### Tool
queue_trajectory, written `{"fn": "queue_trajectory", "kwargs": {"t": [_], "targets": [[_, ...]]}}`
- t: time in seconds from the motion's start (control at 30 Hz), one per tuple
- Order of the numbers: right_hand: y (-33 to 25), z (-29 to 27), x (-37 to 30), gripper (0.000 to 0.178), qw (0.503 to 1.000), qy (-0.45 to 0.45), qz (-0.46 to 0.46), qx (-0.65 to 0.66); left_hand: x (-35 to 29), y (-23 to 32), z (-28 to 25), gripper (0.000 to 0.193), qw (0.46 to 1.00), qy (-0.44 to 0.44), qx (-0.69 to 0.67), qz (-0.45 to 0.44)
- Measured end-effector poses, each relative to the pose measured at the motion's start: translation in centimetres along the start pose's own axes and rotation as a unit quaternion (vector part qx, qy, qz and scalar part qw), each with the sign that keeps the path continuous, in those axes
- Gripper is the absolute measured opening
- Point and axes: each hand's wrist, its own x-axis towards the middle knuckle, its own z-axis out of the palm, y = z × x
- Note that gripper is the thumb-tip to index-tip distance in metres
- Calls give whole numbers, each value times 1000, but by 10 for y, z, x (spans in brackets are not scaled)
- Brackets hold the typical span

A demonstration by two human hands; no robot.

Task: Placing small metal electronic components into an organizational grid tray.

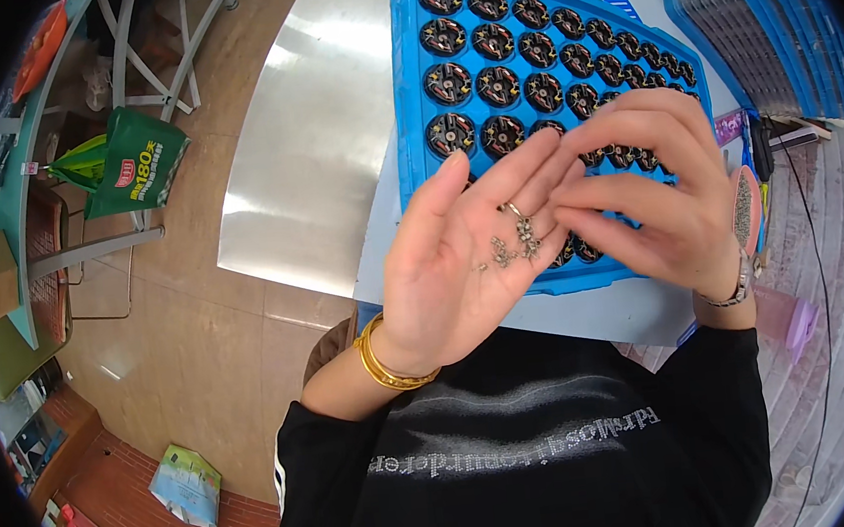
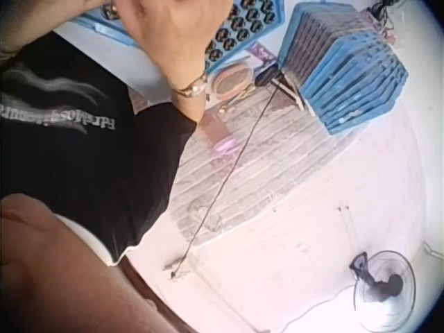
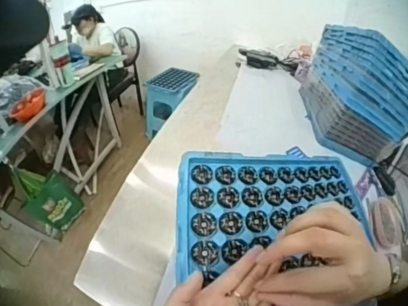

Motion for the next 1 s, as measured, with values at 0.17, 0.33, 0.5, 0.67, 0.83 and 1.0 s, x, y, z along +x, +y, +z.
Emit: {"fn": "queue_trajectory", "kwargs": {"t": [0.17,0.33,0.5,0.67,0.83,1.0], "targets": [[-2,23,10,25,998,35,-57,18,1,-3,-1,76,999,-17,35,-18],[-4,20,12,20,999,2,-23,24,2,-1,1,78,997,-35,59,-21],[8,7,-1,12,974,-34,180,133,-1,1,3,73,1000,6,30,2],[16,14,-12,10,958,-16,224,177,0,2,2,74,1000,1,10,-28],[20,9,-19,14,960,21,211,184,0,2,1,75,999,-1,-15,-35],[26,1,-13,20,1000,-3,7,21,-1,2,1,75,998,11,7,-54]]}}
